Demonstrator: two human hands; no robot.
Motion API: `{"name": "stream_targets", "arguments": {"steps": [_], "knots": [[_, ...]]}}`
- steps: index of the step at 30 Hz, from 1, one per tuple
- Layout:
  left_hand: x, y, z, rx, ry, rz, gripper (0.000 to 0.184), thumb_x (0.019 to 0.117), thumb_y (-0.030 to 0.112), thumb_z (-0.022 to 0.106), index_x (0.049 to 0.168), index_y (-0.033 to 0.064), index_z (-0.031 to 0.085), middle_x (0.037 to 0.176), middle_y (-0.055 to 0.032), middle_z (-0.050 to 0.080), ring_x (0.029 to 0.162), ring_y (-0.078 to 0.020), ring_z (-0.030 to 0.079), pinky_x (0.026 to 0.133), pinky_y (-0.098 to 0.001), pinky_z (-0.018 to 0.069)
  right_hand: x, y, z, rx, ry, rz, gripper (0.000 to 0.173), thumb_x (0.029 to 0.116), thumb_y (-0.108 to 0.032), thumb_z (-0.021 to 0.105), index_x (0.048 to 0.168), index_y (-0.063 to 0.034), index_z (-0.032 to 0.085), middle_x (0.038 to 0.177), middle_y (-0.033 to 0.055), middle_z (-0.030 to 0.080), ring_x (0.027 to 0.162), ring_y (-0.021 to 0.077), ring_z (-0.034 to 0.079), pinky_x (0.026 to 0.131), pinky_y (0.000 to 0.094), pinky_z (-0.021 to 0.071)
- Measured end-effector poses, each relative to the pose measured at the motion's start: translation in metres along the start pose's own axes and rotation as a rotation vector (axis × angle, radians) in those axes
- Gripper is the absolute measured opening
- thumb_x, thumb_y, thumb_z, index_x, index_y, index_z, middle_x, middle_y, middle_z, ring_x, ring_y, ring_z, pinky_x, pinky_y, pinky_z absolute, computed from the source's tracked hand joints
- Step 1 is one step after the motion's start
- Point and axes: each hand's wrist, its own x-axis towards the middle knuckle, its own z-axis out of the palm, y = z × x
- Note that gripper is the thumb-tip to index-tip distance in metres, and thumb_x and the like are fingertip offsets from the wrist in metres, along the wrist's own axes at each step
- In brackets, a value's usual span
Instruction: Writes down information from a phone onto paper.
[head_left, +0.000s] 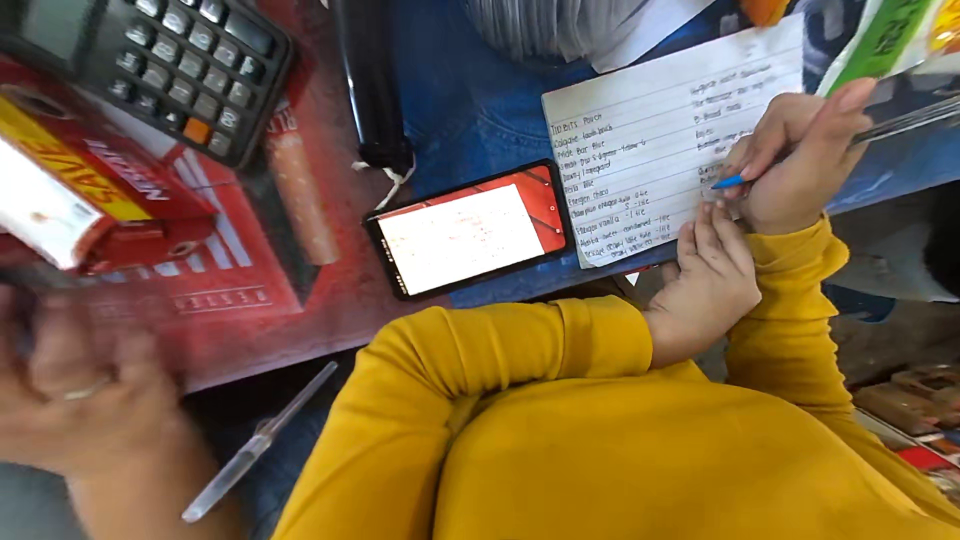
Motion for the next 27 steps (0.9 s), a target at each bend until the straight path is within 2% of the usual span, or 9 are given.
{"name": "stream_targets", "arguments": {"steps": [2,5,10,14,21,27], "knots": [[0.001,0.002,0.005,0.015,0.037,-0.021,0.053,0.1039,0.001,0.041,0.150,-0.0193,0.025,0.156,-0.0402,0.028,0.147,-0.0481,0.033,0.115,-0.0464,0.0358,-0.001,0.001,0.004,-0.008,0.066,-0.023,0.055,0.1103,-0.018,0.025,0.063,-0.0250,0.052,0.057,-0.0180,0.059,0.047,-0.0052,0.056,0.044,0.0129,0.0484],[0.001,0.005,0.016,0.096,0.153,-0.046,0.049,0.1025,0.000,0.041,0.147,-0.0196,0.034,0.153,-0.0389,0.036,0.143,-0.0461,0.042,0.111,-0.0438,0.0398,-0.003,0.000,0.006,0.000,0.120,-0.021,0.050,0.1085,-0.013,0.033,0.065,-0.0260,0.053,0.056,-0.0190,0.057,0.046,-0.0064,0.054,0.044,0.0134,0.0465],[-0.002,0.003,0.015,0.125,0.114,-0.031,0.051,0.1026,-0.001,0.041,0.147,-0.0222,0.028,0.154,-0.0419,0.029,0.143,-0.0492,0.040,0.111,-0.0439,0.0384,-0.004,-0.003,0.009,-0.063,0.185,0.006,0.047,0.1048,-0.007,0.040,0.063,-0.0253,0.048,0.052,-0.0189,0.051,0.044,-0.0071,0.051,0.044,0.0134,0.0441],[-0.001,0.004,0.020,0.169,0.182,-0.050,0.048,0.1024,0.000,0.041,0.145,-0.0226,0.034,0.150,-0.0420,0.037,0.138,-0.0488,0.047,0.109,-0.0414,0.0409,-0.006,-0.001,0.008,-0.081,0.151,-0.009,0.044,0.1038,-0.007,0.044,0.064,-0.0244,0.048,0.052,-0.0196,0.050,0.045,-0.0080,0.050,0.043,0.0131,0.0435],[-0.001,0.005,0.021,0.153,0.242,-0.069,0.045,0.1017,-0.001,0.042,0.142,-0.0221,0.040,0.146,-0.0409,0.043,0.135,-0.0470,0.051,0.107,-0.0411,0.0423,-0.006,-0.003,0.010,-0.163,0.191,0.015,0.043,0.1026,-0.005,0.042,0.064,-0.0236,0.046,0.052,-0.0185,0.048,0.044,-0.0080,0.049,0.043,0.0132,0.0425],[-0.001,0.005,0.019,0.167,0.206,-0.073,0.046,0.1016,-0.002,0.042,0.143,-0.0214,0.038,0.149,-0.0396,0.041,0.138,-0.0464,0.048,0.108,-0.0416,0.0413,-0.006,-0.003,0.010,-0.141,0.198,0.012,0.044,0.1022,-0.004,0.042,0.064,-0.0238,0.046,0.051,-0.0187,0.048,0.044,-0.0078,0.048,0.042,0.0132,0.0421]]}}
